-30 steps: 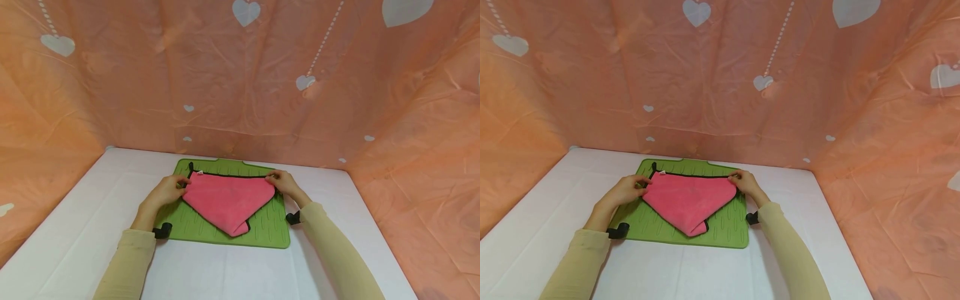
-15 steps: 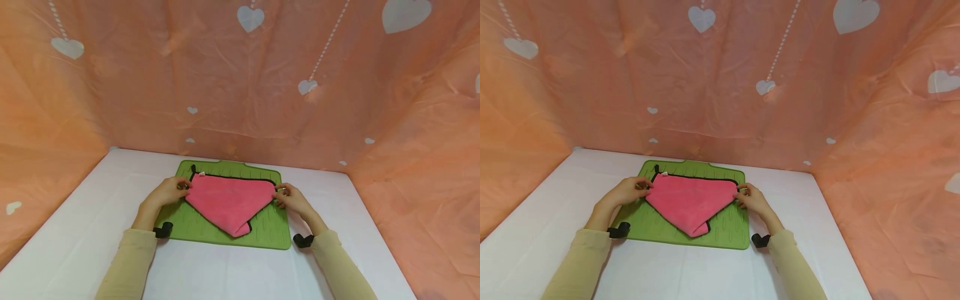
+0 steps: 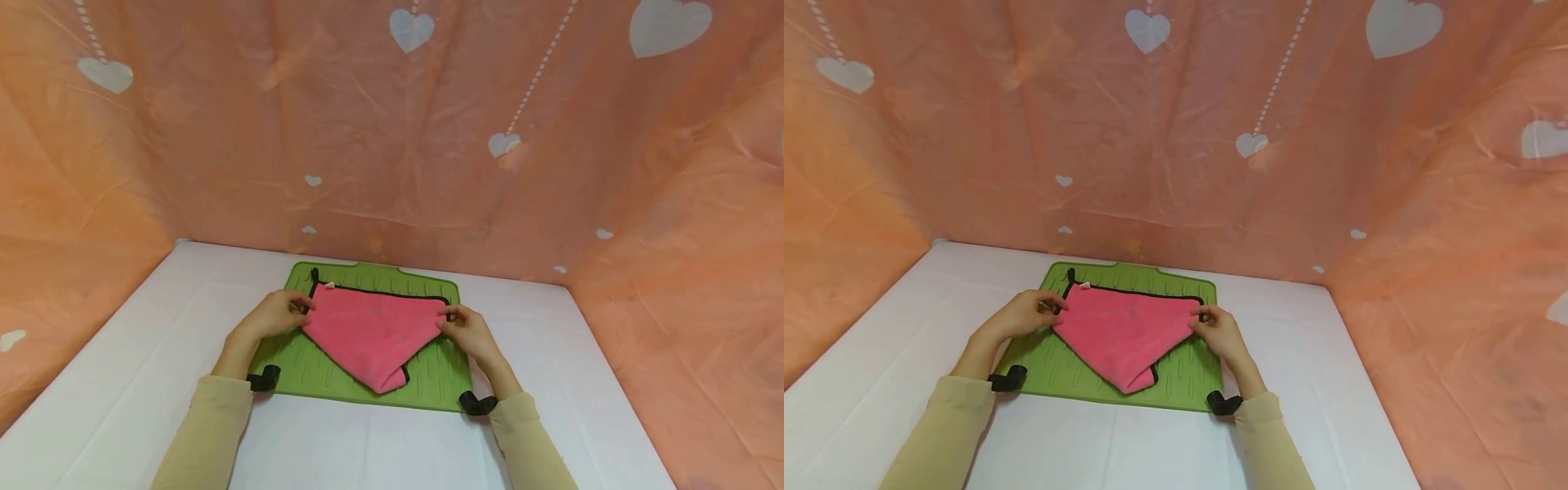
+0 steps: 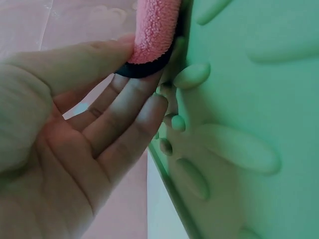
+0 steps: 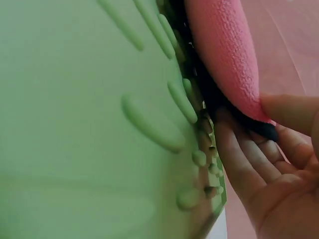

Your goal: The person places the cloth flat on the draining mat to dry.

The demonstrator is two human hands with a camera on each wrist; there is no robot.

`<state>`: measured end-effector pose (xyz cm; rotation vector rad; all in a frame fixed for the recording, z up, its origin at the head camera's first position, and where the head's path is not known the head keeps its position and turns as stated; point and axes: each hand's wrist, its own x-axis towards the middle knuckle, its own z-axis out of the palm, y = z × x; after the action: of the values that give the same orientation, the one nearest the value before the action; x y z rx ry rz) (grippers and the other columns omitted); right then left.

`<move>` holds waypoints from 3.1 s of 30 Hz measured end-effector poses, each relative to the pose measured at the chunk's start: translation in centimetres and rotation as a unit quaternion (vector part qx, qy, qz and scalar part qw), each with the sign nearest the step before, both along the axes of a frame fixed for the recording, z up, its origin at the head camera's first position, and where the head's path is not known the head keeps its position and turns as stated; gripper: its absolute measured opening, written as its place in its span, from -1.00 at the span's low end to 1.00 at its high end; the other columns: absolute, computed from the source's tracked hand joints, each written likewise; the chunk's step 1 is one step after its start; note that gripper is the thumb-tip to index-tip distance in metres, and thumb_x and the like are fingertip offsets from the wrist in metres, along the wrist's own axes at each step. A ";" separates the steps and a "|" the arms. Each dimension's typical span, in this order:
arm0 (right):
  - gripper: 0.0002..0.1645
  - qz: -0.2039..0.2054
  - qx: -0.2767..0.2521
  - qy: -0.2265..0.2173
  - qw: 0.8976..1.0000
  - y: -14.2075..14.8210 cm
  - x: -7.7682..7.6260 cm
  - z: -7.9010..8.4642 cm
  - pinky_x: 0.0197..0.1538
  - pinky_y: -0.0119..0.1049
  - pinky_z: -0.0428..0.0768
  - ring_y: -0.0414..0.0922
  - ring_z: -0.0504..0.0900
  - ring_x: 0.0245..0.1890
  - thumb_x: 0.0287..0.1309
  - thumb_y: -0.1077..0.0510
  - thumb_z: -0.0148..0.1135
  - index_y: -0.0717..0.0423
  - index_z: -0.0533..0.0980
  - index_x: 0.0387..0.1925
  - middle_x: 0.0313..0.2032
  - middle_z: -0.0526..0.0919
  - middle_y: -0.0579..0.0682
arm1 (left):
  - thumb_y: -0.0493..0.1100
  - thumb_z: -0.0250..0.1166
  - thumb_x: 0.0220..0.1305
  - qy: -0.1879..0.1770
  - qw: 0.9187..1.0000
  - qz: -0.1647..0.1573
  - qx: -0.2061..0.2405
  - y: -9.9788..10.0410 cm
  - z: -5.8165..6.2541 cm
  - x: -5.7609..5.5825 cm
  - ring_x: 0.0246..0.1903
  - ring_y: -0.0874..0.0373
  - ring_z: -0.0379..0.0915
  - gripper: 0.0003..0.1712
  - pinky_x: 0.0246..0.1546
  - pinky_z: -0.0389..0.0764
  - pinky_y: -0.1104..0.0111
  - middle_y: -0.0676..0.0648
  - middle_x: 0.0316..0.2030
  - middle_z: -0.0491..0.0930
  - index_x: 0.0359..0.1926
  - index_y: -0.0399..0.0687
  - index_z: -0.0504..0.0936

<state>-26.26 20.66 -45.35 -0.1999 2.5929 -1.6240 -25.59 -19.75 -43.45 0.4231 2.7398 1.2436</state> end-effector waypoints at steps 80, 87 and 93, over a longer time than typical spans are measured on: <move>-0.75 0.243 0.212 0.182 0.929 -2.7 2.3 1.7 0.04 -0.22 0.67 -0.13 0.65 -0.04 0.32 0.22 0.40 0.08 0.68 0.01 -0.05 0.70 -0.07 | -0.25 0.55 0.21 0.252 0.935 -0.192 -0.161 1.7 -2.0 1.6 -0.08 0.15 0.60 -0.73 -0.01 0.68 0.21 0.09 -0.12 0.62 -0.08 -0.02 0.71; -0.73 0.271 0.261 0.203 0.904 -3.7 2.1 1.0 0.19 -0.13 0.60 -0.08 0.61 0.10 0.32 0.13 0.43 0.02 0.69 0.03 0.01 0.68 -0.06 | -0.26 0.54 0.21 0.268 0.928 -0.196 -0.166 2.0 -2.7 1.3 -0.10 0.16 0.59 -0.76 -0.03 0.67 0.19 0.10 -0.15 0.64 -0.11 0.00 0.74; -0.85 0.274 0.264 0.222 0.898 -4.0 1.7 0.6 0.14 -0.16 0.62 -0.09 0.62 0.02 0.36 0.18 0.38 0.04 0.70 -0.07 -0.08 0.68 -0.06 | -0.28 0.47 0.30 0.290 0.923 -0.195 -0.160 2.2 -2.7 0.9 -0.14 0.11 0.62 -0.87 -0.07 0.67 0.14 0.07 -0.19 0.66 -0.15 -0.02 0.76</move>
<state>-24.57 16.71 -44.78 -1.2434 2.7772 -0.7112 -24.66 -17.59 -46.18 1.4008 2.9961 0.6195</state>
